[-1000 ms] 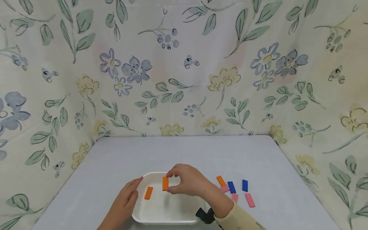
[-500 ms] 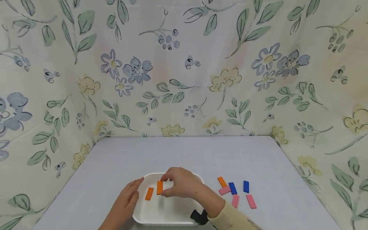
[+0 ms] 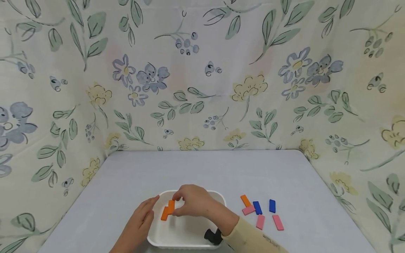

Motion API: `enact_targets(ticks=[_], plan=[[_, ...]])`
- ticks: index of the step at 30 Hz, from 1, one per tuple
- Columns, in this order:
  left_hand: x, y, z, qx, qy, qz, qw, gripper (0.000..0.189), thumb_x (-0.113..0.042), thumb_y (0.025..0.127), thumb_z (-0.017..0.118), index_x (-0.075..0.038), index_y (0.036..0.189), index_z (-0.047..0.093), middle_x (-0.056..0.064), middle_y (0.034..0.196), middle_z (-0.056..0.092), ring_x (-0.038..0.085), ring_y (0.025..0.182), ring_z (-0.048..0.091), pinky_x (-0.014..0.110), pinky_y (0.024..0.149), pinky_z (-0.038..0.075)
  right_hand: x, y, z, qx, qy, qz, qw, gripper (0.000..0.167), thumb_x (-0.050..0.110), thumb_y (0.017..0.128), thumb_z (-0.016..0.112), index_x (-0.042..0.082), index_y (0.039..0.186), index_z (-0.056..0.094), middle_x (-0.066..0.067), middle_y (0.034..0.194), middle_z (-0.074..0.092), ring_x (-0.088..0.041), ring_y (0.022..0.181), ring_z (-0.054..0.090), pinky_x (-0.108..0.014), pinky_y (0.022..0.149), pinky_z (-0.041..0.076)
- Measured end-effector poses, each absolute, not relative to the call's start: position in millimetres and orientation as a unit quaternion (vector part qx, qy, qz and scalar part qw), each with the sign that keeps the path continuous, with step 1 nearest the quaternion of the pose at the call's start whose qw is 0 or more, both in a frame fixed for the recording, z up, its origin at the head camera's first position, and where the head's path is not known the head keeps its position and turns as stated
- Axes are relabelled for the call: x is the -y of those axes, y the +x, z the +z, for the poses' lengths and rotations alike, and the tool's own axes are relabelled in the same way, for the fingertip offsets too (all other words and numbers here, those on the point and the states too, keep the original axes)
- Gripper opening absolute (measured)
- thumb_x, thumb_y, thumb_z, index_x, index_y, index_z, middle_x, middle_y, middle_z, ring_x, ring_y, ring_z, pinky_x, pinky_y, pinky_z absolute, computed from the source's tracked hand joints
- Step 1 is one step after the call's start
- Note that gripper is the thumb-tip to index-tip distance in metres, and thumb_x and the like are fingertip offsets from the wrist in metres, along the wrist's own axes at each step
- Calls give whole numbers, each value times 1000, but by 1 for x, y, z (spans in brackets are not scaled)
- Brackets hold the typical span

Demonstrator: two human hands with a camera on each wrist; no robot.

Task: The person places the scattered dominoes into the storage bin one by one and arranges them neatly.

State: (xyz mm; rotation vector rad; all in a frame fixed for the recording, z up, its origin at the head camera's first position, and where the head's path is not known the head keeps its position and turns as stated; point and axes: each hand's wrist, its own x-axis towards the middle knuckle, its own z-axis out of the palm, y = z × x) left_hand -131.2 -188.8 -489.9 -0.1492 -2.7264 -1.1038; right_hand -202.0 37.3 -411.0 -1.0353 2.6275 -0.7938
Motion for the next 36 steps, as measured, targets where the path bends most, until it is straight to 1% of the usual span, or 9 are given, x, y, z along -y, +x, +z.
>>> enact_targets(ticks=[2, 8, 15, 25, 36], plan=[[188, -131, -490, 923, -48, -369, 99, 47, -7, 102, 53, -17, 148, 53, 12, 143, 52, 37, 133, 47, 60, 107, 39, -36, -204, -412, -893, -346, -267, 107, 35, 39, 79, 85, 20, 108, 78, 12, 98, 67, -8, 89, 63, -21, 71, 52], [189, -131, -490, 923, -54, -364, 109, 47, -7, 101, 54, -16, 147, 53, 11, 142, 53, 36, 132, 48, 60, 107, 40, -31, -207, -417, -899, -332, -260, 115, 35, 38, 78, 86, 21, 107, 78, 10, 92, 67, -8, 83, 61, -21, 69, 51], [190, -130, -490, 923, -56, -364, 109, 47, -7, 101, 53, -17, 147, 53, 10, 142, 53, 35, 132, 48, 59, 107, 40, -26, -206, -420, -905, -323, -247, 125, 34, 37, 76, 87, 21, 105, 77, 11, 87, 65, -5, 74, 54, -22, 65, 49], [191, -128, -491, 917, -77, -368, 133, 46, -7, 101, 54, -16, 146, 55, 11, 140, 54, 36, 130, 49, 61, 106, 41, -16, -207, -435, -912, -345, -192, 108, 34, 40, 75, 87, 22, 102, 77, 16, 75, 57, -5, 69, 51, -21, 60, 45], [192, -128, -492, 913, -91, -369, 148, 46, -6, 100, 55, -16, 145, 55, 12, 140, 54, 37, 130, 49, 61, 105, 41, -13, -208, -438, -916, -346, -175, 105, 33, 39, 75, 88, 20, 100, 78, 15, 69, 54, -5, 64, 49, -21, 56, 43]])
